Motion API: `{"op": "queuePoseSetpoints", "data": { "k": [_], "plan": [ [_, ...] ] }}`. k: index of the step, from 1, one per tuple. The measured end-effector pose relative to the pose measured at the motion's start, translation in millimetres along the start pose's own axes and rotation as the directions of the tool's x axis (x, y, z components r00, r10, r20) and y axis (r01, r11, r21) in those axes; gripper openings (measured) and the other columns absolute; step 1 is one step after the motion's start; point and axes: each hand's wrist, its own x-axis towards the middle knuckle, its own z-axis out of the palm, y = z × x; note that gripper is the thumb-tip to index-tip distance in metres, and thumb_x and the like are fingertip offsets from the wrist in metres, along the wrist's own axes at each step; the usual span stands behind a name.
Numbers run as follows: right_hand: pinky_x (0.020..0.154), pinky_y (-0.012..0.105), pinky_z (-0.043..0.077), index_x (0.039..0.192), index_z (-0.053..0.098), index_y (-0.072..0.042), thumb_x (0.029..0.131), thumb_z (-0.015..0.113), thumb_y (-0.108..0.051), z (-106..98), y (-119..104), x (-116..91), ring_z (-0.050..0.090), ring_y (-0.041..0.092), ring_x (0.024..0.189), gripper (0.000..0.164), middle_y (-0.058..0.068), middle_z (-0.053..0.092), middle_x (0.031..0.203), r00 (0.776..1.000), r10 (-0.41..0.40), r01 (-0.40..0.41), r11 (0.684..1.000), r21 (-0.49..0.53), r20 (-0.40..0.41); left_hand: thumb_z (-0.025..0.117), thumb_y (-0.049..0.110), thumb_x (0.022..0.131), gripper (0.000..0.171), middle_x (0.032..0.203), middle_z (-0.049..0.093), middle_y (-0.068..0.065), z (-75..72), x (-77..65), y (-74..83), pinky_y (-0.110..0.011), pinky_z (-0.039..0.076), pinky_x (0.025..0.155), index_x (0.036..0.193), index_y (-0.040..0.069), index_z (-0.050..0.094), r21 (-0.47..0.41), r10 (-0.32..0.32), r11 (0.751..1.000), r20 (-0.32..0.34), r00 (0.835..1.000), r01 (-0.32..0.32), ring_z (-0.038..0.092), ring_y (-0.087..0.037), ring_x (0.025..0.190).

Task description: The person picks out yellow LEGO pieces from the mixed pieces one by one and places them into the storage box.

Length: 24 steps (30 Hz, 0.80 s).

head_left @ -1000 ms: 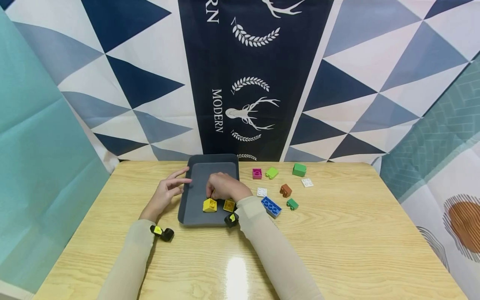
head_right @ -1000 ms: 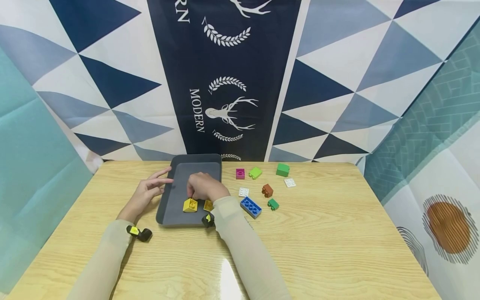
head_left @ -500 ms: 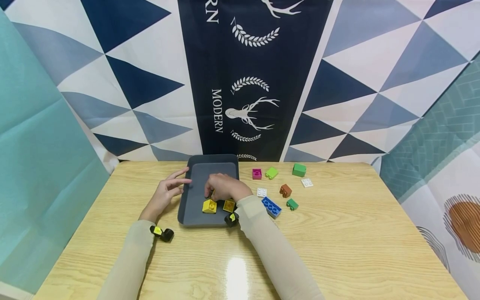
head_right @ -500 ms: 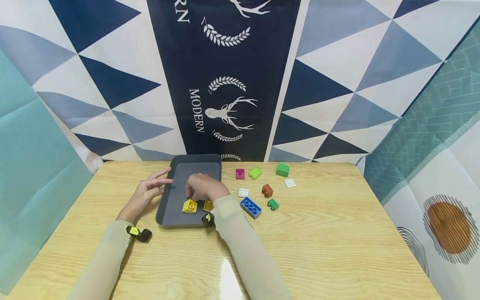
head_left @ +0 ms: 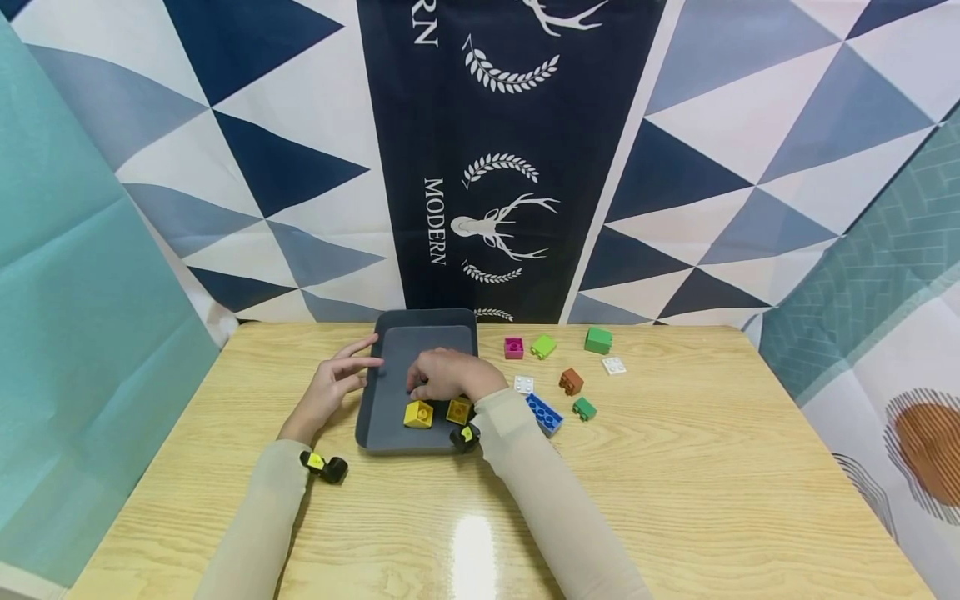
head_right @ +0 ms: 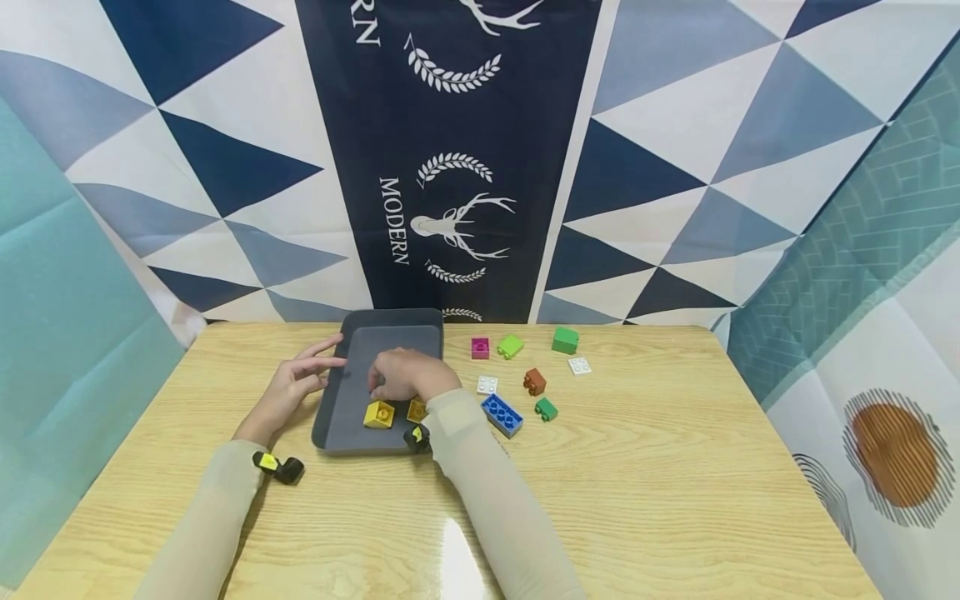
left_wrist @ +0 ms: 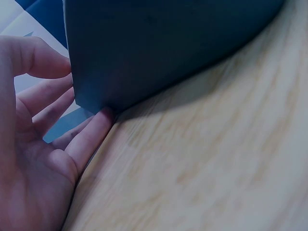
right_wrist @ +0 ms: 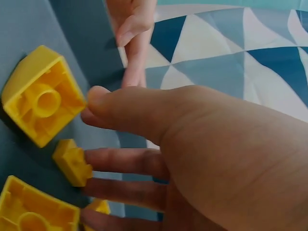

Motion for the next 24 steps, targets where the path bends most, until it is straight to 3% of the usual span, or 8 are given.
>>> {"op": "queuePoseSetpoints", "data": {
  "k": [5,12,20,24],
  "plan": [
    [0.121,0.047,0.055,0.137,0.082,-0.023,0.111,0.073,-0.033,-12,-18,-22,0.068,0.021,0.134,0.03,0.001,0.078,0.144,1.0,0.015,-0.015,1.0,-0.003,0.018,0.056,-0.006,0.106,0.039,0.183,0.035,-0.026,-0.5,0.2,-0.2,-0.008,0.047,0.111,0.141,-0.016,0.068,-0.015,-0.009,1.0,0.007,1.0,0.009,0.02,-0.049,0.175],
    [0.126,0.051,0.052,0.14,0.081,-0.023,0.111,0.071,-0.039,-13,-18,-22,0.065,0.025,0.144,0.035,0.003,0.075,0.151,0.999,0.01,-0.01,1.0,0.003,0.039,0.055,-0.007,0.106,0.038,0.182,0.035,-0.028,-0.5,-0.5,-0.6,-0.007,0.045,0.111,0.139,-0.016,0.069,0.005,-0.007,1.0,0.001,1.0,0.007,0.02,-0.053,0.174],
    [0.131,0.055,0.047,0.152,0.073,-0.025,0.112,0.065,-0.053,-21,-23,-29,0.057,0.03,0.158,0.05,0.004,0.068,0.163,0.999,0.021,-0.022,1.0,0.022,0.049,0.055,-0.006,0.106,0.04,0.183,0.036,-0.024,-0.6,0.6,1.4,-0.006,0.043,0.112,0.142,-0.015,0.069,0.009,-0.029,1.0,0.001,1.0,0.029,0.022,-0.049,0.175],
    [0.131,0.055,0.047,0.156,0.07,-0.025,0.11,0.063,-0.06,-25,-27,-34,0.056,0.031,0.159,0.058,0.005,0.066,0.165,0.998,0.026,-0.028,0.999,0.024,0.051,0.054,-0.007,0.106,0.04,0.184,0.035,-0.023,-1.3,0.5,1.3,-0.007,0.045,0.11,0.142,-0.015,0.069,0.005,-0.032,0.999,0.004,0.999,0.032,0.029,-0.051,0.171]
  ]
}}
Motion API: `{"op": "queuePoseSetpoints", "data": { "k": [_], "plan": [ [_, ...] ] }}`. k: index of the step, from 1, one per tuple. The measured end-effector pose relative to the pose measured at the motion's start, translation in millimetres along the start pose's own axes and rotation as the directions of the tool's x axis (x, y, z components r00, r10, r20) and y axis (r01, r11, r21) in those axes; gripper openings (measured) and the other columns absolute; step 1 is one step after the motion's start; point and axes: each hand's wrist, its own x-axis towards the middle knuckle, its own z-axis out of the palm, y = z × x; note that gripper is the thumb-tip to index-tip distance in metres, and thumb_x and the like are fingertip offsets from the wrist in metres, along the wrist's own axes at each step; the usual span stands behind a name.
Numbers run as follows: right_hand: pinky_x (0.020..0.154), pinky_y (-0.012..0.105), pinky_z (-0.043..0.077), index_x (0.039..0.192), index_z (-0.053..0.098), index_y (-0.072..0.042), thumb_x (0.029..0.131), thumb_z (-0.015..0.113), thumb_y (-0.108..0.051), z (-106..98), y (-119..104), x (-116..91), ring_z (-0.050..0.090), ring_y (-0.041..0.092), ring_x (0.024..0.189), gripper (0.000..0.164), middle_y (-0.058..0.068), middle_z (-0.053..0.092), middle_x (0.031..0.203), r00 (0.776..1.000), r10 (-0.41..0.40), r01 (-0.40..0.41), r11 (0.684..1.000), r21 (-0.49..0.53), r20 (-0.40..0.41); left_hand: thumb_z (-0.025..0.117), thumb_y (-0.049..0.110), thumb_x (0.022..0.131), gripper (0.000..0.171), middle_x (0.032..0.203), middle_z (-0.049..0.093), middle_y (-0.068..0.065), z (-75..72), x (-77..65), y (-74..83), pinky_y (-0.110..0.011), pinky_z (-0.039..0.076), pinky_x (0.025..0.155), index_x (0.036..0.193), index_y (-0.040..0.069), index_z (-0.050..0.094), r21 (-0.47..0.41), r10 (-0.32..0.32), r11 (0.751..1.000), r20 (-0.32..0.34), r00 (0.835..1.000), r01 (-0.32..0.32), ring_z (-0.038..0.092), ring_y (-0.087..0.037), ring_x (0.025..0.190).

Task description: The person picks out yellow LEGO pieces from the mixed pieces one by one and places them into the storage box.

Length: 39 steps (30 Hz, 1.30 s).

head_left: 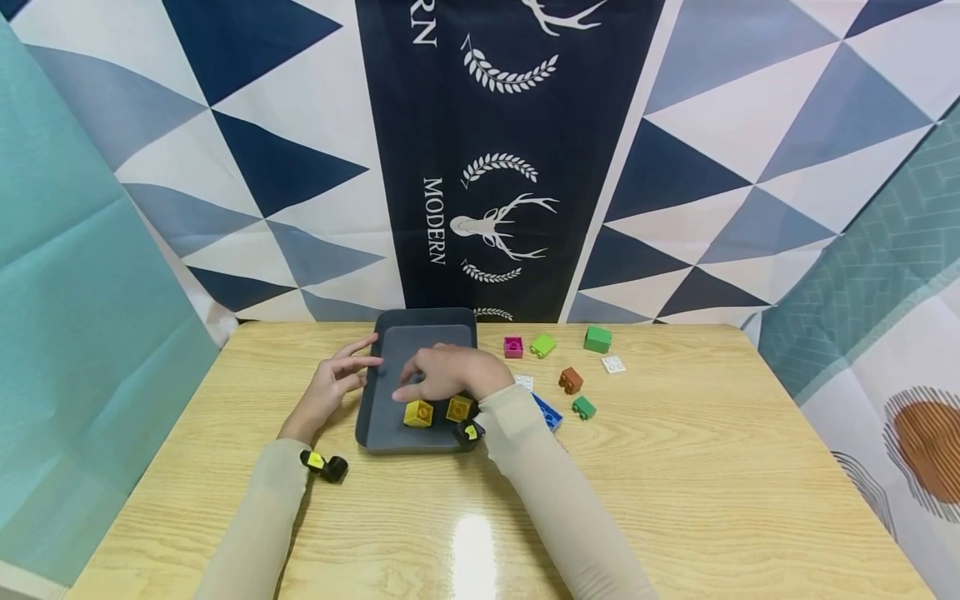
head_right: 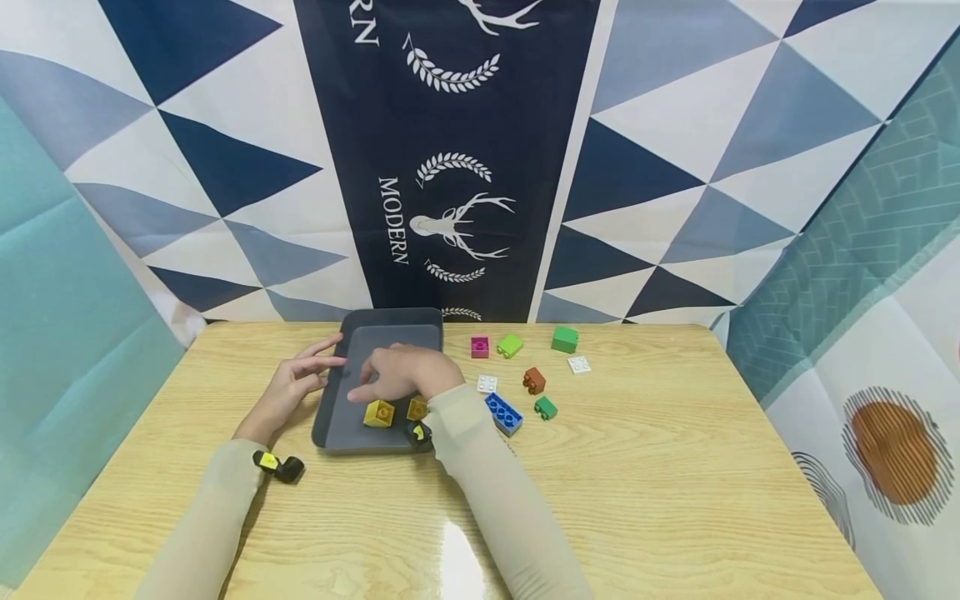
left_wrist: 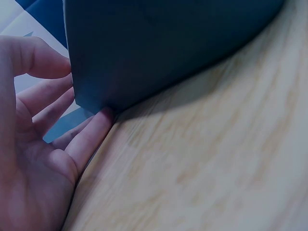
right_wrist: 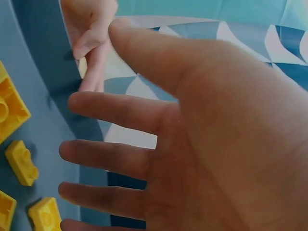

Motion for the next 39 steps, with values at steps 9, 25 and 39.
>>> {"op": "queuePoseSetpoints", "data": {
  "k": [9,25,39],
  "plan": [
    [0.136,0.063,0.037,0.163,0.063,-0.026,0.107,0.059,-0.073,-2,-3,-10,0.045,0.037,0.167,0.073,0.006,0.055,0.175,0.999,0.039,-0.04,0.999,0.032,0.004,0.054,-0.006,0.106,0.04,0.184,0.035,-0.023,0.3,0.1,-0.5,-0.006,0.045,0.11,0.141,-0.014,0.07,0.004,0.001,1.0,0.0,1.0,-0.001,0.028,-0.051,0.171],
    [0.141,0.06,0.032,0.164,0.061,-0.023,0.109,0.057,-0.068,9,9,-29,0.04,0.039,0.171,0.071,0.008,0.056,0.175,0.993,-0.037,0.034,0.999,-0.027,-0.109,0.053,-0.008,0.106,0.04,0.184,0.034,-0.025,1.2,-0.9,1.3,-0.007,0.047,0.108,0.142,-0.015,0.069,-0.001,0.001,1.0,0.006,1.0,-0.001,0.031,-0.053,0.169],
    [0.142,0.069,0.02,0.168,0.055,-0.033,0.105,0.061,-0.072,21,40,-48,0.02,0.044,0.178,0.074,0.01,0.038,0.185,0.941,-0.076,0.052,0.995,-0.081,-0.33,0.053,-0.012,0.104,0.04,0.182,0.035,-0.028,1.8,-0.1,2.8,-0.004,0.043,0.113,0.139,-0.018,0.068,-0.005,0.009,1.0,-0.002,1.0,-0.009,0.028,-0.055,0.17]
  ]
}}
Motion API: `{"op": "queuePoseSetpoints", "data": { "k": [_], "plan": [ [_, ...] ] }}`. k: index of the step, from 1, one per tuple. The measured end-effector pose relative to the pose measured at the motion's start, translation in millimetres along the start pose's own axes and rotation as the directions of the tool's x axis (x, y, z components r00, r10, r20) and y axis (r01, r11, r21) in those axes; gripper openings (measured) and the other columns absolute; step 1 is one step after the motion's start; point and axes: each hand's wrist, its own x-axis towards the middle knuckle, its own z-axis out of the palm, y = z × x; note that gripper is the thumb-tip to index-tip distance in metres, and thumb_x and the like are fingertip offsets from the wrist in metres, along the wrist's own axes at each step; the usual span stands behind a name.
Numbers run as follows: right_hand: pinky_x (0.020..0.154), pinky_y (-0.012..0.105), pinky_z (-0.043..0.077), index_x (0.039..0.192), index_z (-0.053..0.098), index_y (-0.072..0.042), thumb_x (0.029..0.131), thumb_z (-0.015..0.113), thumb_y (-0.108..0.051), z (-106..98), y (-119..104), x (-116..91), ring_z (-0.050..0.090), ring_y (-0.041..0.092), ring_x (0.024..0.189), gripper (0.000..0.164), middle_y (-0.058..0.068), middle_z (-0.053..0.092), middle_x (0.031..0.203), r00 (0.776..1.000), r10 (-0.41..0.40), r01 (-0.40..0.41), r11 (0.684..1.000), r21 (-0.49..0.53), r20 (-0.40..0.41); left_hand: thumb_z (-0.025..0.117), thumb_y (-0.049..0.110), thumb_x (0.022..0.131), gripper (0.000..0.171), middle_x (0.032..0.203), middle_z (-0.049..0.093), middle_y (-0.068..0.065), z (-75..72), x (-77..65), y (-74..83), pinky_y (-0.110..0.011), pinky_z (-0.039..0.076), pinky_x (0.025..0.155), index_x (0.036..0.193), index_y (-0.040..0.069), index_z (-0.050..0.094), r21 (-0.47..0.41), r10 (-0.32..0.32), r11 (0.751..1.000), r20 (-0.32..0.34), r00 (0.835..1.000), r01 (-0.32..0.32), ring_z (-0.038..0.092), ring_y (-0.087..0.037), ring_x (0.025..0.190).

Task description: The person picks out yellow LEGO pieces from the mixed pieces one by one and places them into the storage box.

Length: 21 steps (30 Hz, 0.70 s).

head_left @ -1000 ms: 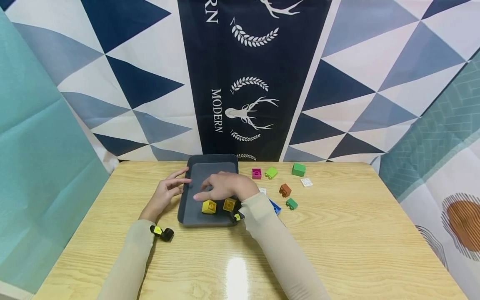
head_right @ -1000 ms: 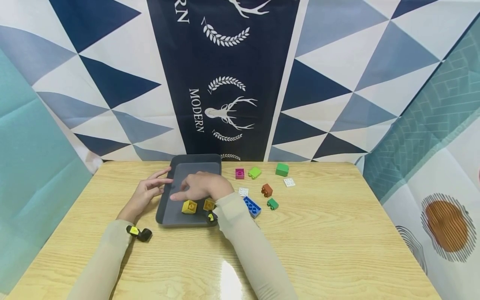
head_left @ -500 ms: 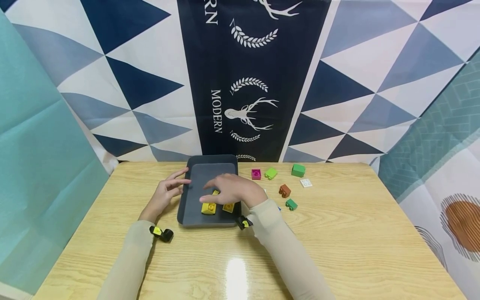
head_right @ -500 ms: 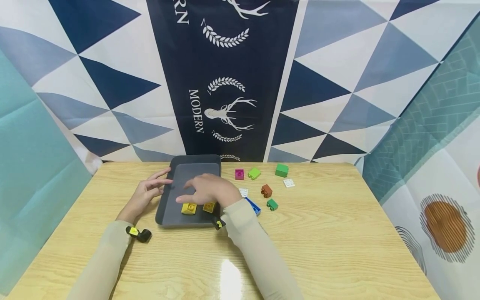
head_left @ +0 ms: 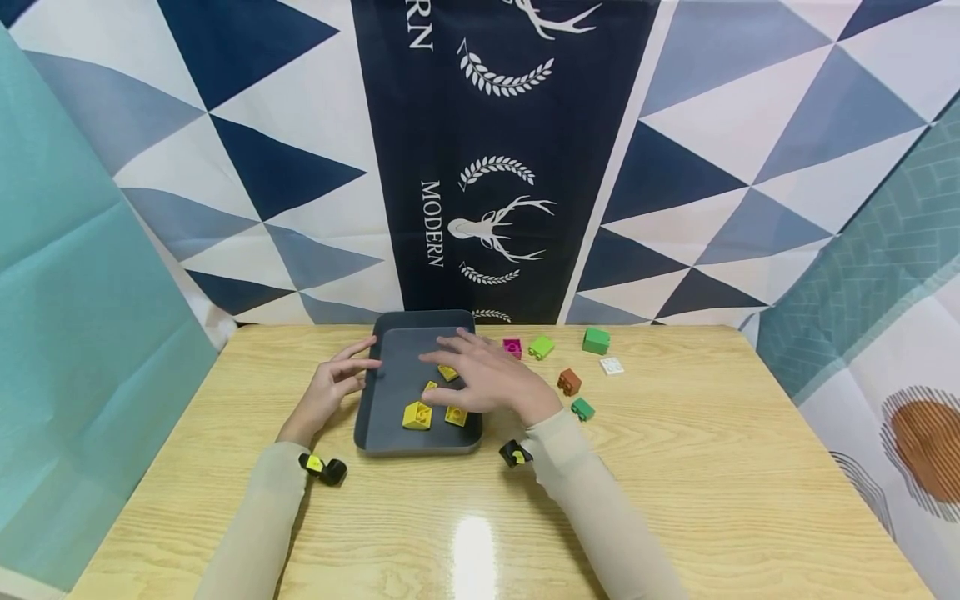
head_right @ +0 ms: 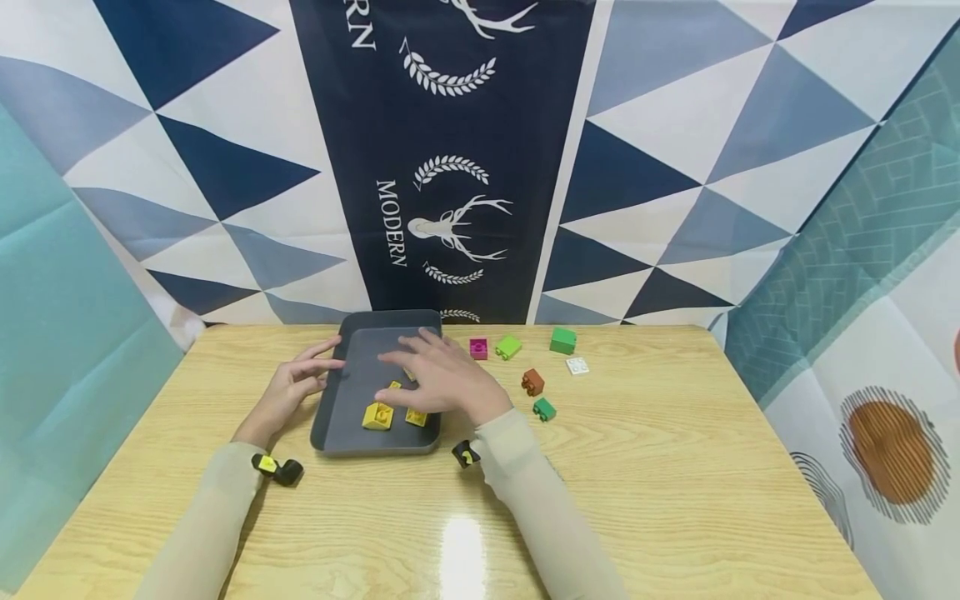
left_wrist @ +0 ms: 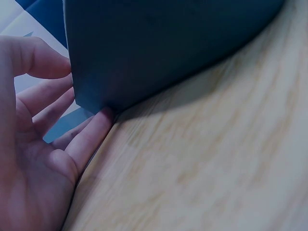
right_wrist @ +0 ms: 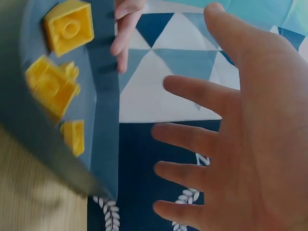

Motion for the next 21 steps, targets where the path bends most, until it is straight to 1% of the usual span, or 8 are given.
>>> {"op": "queuePoseSetpoints", "data": {
  "k": [3,5,9,15,21],
  "plan": [
    [0.14,0.071,0.023,0.169,0.054,-0.034,0.104,0.061,-0.073,0,9,-6,0.022,0.044,0.177,0.076,0.01,0.037,0.186,0.999,0.011,-0.013,0.999,-0.038,-0.045,0.051,-0.013,0.103,0.04,0.182,0.035,-0.027,0.4,-0.2,-0.1,-0.003,0.041,0.115,0.138,-0.019,0.069,-0.007,-0.006,1.0,0.0,1.0,0.006,0.024,-0.052,0.173],
    [0.139,0.074,0.025,0.169,0.054,-0.034,0.104,0.061,-0.074,-1,15,-10,0.024,0.045,0.177,0.077,0.01,0.037,0.186,0.997,0.022,-0.027,0.998,-0.06,-0.074,0.051,-0.013,0.103,0.04,0.182,0.035,-0.027,0.4,-0.3,-0.4,-0.002,0.041,0.115,0.138,-0.018,0.069,-0.005,-0.01,1.0,-0.002,1.0,0.01,0.023,-0.051,0.173],
    [0.138,0.076,0.025,0.168,0.055,-0.034,0.103,0.06,-0.074,-2,26,-19,0.025,0.045,0.176,0.076,0.011,0.038,0.185,0.993,0.038,-0.047,0.995,-0.083,-0.113,0.051,-0.013,0.103,0.039,0.182,0.035,-0.028,0.5,-0.7,0.1,-0.002,0.04,0.115,0.138,-0.019,0.069,-0.003,-0.01,1.0,-0.003,1.0,0.01,0.023,-0.051,0.173],
    [0.138,0.075,0.025,0.167,0.057,-0.032,0.103,0.062,-0.072,-2,41,-33,0.025,0.047,0.176,0.077,0.012,0.036,0.186,0.989,0.054,-0.067,0.994,-0.087,-0.14,0.052,-0.014,0.102,0.04,0.182,0.035,-0.029,0.7,-1.1,0.5,-0.003,0.04,0.115,0.138,-0.019,0.069,-0.003,-0.005,1.0,-0.007,1.0,0.005,0.024,-0.052,0.173],
    [0.137,0.075,0.027,0.166,0.058,-0.03,0.102,0.062,-0.072,-5,57,-47,0.027,0.046,0.175,0.077,0.012,0.038,0.185,0.979,0.093,-0.111,0.99,-0.09,-0.179,0.052,-0.013,0.103,0.039,0.182,0.035,-0.029,0.9,-0.4,-0.1,-0.002,0.041,0.115,0.138,-0.019,0.068,-0.011,-0.003,1.0,-0.004,1.0,0.003,0.023,-0.052,0.173]
  ]
}}
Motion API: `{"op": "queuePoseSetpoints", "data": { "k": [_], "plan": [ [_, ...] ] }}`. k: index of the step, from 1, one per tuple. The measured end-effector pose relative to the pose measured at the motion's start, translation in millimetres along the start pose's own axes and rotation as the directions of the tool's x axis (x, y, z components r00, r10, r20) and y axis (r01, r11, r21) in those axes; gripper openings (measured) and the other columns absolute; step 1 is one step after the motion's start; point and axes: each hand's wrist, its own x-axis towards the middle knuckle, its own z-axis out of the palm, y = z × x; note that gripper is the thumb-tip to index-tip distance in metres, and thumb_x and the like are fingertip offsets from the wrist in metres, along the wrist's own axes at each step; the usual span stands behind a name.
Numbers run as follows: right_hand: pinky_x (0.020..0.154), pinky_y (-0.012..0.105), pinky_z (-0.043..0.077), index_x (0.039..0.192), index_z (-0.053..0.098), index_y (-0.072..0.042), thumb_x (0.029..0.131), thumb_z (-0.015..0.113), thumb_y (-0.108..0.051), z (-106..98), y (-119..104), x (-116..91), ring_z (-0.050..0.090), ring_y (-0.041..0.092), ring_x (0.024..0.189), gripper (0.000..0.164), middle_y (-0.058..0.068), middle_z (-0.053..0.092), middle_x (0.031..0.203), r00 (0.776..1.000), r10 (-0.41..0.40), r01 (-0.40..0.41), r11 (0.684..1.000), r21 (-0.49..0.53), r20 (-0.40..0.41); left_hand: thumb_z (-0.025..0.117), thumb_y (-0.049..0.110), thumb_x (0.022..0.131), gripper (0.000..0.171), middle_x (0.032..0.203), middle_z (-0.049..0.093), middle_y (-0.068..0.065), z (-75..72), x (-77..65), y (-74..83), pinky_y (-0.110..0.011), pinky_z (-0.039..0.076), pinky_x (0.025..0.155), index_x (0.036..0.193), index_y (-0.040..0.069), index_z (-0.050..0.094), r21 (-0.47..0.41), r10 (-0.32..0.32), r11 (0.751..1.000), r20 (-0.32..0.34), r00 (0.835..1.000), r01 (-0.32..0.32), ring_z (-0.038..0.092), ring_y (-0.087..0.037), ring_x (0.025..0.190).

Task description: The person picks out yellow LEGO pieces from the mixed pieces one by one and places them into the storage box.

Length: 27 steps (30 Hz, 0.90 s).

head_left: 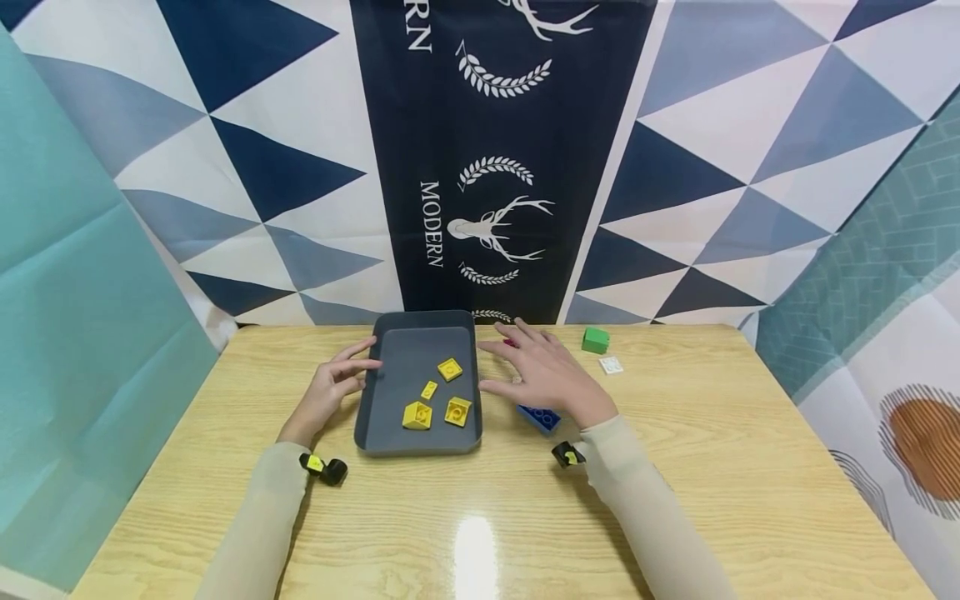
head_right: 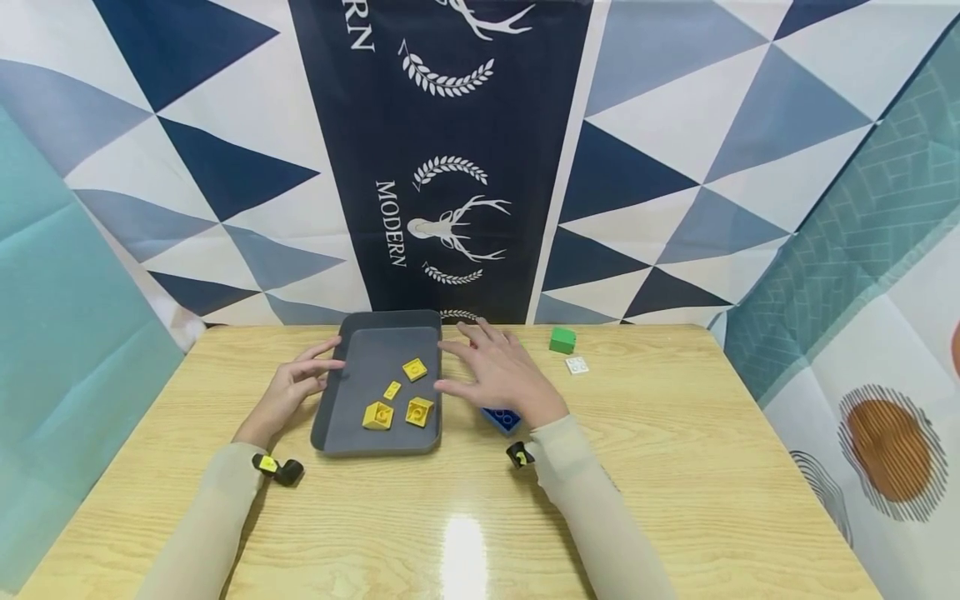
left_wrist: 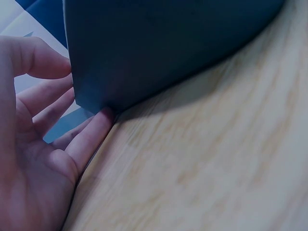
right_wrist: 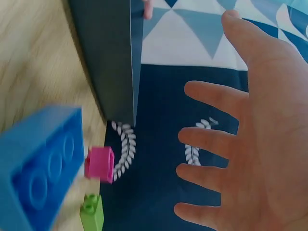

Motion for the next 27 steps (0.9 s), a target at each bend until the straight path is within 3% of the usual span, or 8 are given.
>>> {"op": "queuePoseSetpoints", "data": {
  "k": [10,17,27],
  "plan": [
    [0.135,0.079,0.025,0.167,0.056,-0.029,0.104,0.063,-0.068,-6,32,-18,0.028,0.051,0.174,0.075,0.016,0.037,0.185,0.998,0.049,-0.05,0.998,-0.039,-0.027,0.051,-0.013,0.103,0.04,0.182,0.036,-0.027,0.6,2.8,-0.8,-0.002,0.041,0.115,0.139,-0.017,0.069,0.008,-0.006,1.0,0.002,1.0,0.006,0.024,-0.051,0.173],
    [0.131,0.082,0.031,0.167,0.057,-0.026,0.104,0.067,-0.065,-16,54,-32,0.03,0.054,0.172,0.074,0.018,0.038,0.184,0.994,0.094,-0.098,0.993,-0.062,-0.064,0.051,-0.012,0.104,0.04,0.183,0.035,-0.026,0.8,4.1,-1.6,-0.003,0.041,0.115,0.139,-0.017,0.069,0.003,-0.004,1.0,0.007,1.0,0.004,0.023,-0.05,0.174],
    [0.134,0.08,0.029,0.167,0.057,-0.025,0.107,0.064,-0.064,-21,62,-39,0.03,0.054,0.171,0.071,0.019,0.041,0.182,0.991,0.108,-0.113,0.991,-0.067,-0.08,0.054,-0.013,0.103,0.039,0.181,0.036,-0.029,-0.7,1.5,0.2,-0.003,0.04,0.116,0.139,-0.017,0.069,0.026,0.011,1.0,0.001,1.0,-0.011,0.027,-0.053,0.171]
  ]
}}
